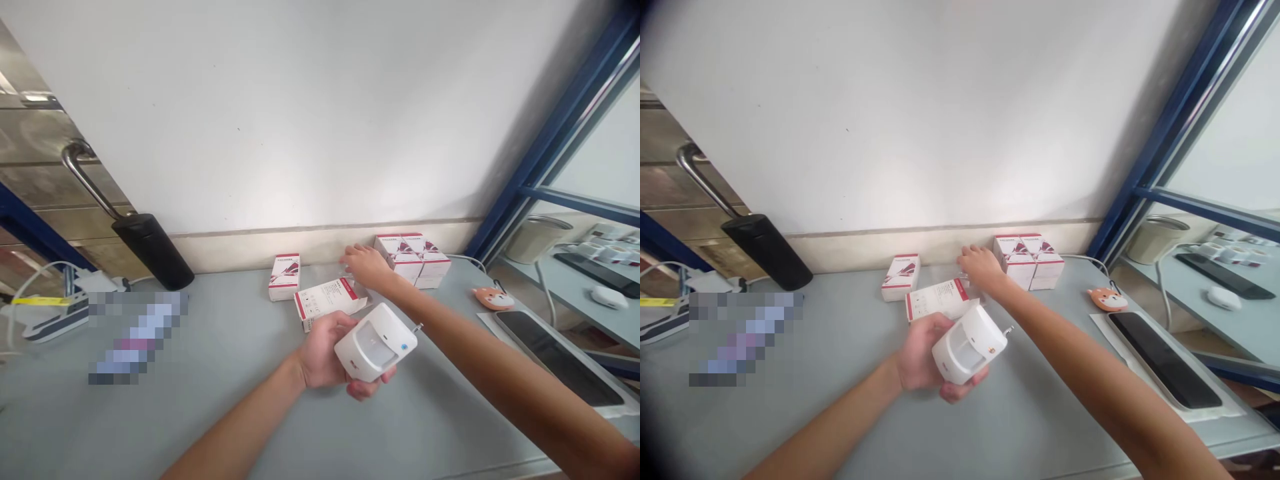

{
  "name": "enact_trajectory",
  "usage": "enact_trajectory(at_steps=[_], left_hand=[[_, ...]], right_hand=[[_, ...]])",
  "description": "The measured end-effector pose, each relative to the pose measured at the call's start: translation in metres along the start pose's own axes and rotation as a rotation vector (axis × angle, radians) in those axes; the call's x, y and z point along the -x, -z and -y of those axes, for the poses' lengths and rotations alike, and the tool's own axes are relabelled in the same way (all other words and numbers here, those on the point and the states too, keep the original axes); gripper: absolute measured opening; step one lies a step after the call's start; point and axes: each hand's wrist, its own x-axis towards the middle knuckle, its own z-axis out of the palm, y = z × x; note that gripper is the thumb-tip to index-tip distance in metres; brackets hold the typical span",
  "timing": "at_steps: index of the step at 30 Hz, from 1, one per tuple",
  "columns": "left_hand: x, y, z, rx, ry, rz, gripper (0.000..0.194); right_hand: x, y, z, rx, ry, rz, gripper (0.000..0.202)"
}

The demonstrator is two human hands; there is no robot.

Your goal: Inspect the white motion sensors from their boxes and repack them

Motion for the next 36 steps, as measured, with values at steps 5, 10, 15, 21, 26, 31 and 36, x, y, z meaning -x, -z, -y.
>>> enact_trajectory(at_steps=[5, 10, 15, 21, 26, 31, 36], left_hand=[[0.002, 0.003, -0.004, 0.01, -0.072, -0.018, 0.053], [0.005, 0.004, -0.006, 0.052, -0.223, -0.071, 0.055], [0.004, 0.001, -0.006, 0.078, -0.34, -0.208, 0.052], [-0.002, 0.002, -0.004, 0.115, -0.35, -0.369, 0.046], [-0.005, 0.004, -0.003, 0.139, -0.378, -0.416, 0.043], [-0.005, 0.001, -0.004, 0.115, -0.382, -0.443, 0.044], [-0.006, -0.004, -0.004, 0.037, -0.423, -0.488, 0.044]], right_hand=[[-0.008, 0.007, -0.004, 0.155, -0.005, -0.021, 0.028], [0.04, 0.036, -0.024, 0.194, -0.108, -0.291, 0.031], [0.095, 0.04, -0.053, 0.115, -0.143, -0.619, 0.022], [0.104, 0.036, -0.065, 0.002, -0.084, -0.62, 0.026], [0.107, 0.038, -0.062, -0.117, -0.081, -0.644, 0.025], [0.111, 0.035, -0.049, -0.17, -0.033, -0.567, 0.024], [0.114, 0.039, -0.035, -0.394, 0.029, -0.53, 0.033]])
